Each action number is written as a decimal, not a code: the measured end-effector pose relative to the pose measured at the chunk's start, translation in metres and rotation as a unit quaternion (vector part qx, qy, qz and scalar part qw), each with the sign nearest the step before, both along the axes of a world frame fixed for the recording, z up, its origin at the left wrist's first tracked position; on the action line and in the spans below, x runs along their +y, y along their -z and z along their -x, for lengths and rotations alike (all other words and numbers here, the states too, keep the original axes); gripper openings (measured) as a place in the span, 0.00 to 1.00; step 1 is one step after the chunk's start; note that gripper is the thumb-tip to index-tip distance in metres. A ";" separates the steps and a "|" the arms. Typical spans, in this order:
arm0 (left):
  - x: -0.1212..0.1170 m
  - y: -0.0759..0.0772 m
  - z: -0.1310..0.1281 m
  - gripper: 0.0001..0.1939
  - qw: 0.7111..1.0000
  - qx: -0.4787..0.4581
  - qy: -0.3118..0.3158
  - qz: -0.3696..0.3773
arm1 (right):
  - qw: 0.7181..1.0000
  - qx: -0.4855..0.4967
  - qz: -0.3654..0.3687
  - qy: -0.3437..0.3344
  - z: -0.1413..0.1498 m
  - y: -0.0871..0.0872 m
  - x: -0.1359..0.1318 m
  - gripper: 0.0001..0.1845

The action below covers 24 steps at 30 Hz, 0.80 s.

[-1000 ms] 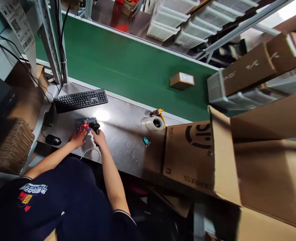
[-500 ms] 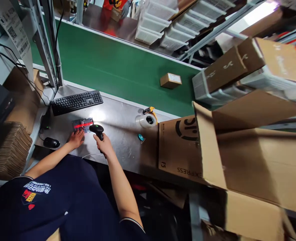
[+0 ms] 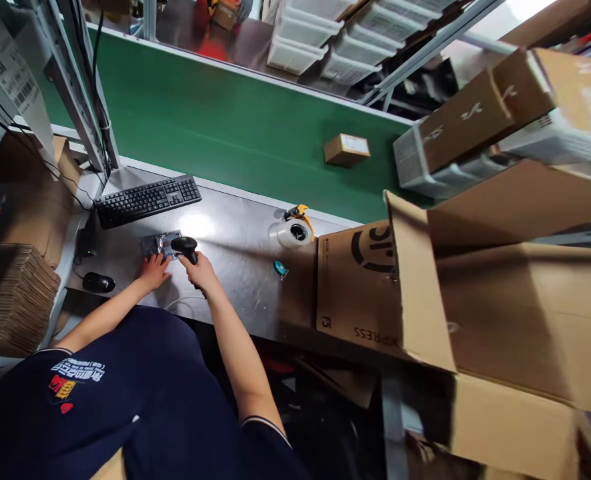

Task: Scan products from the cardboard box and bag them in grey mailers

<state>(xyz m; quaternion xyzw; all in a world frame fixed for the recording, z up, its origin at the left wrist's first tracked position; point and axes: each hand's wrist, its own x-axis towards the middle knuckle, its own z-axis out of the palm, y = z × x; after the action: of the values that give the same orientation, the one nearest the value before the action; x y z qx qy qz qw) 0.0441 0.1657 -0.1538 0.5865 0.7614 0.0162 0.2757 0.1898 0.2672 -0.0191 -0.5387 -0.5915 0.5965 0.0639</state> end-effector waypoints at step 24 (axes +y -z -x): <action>0.069 -0.043 0.014 0.15 0.707 -0.411 -0.499 -0.286 | 0.951 -0.092 -0.078 0.286 -0.163 0.132 0.059 0.23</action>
<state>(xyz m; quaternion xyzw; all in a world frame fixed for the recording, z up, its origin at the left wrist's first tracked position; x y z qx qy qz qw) 0.0304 0.2345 -0.1105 0.1070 0.7130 0.6080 0.3323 0.3525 0.3259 -0.1511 -0.7313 -0.4606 0.4529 0.2189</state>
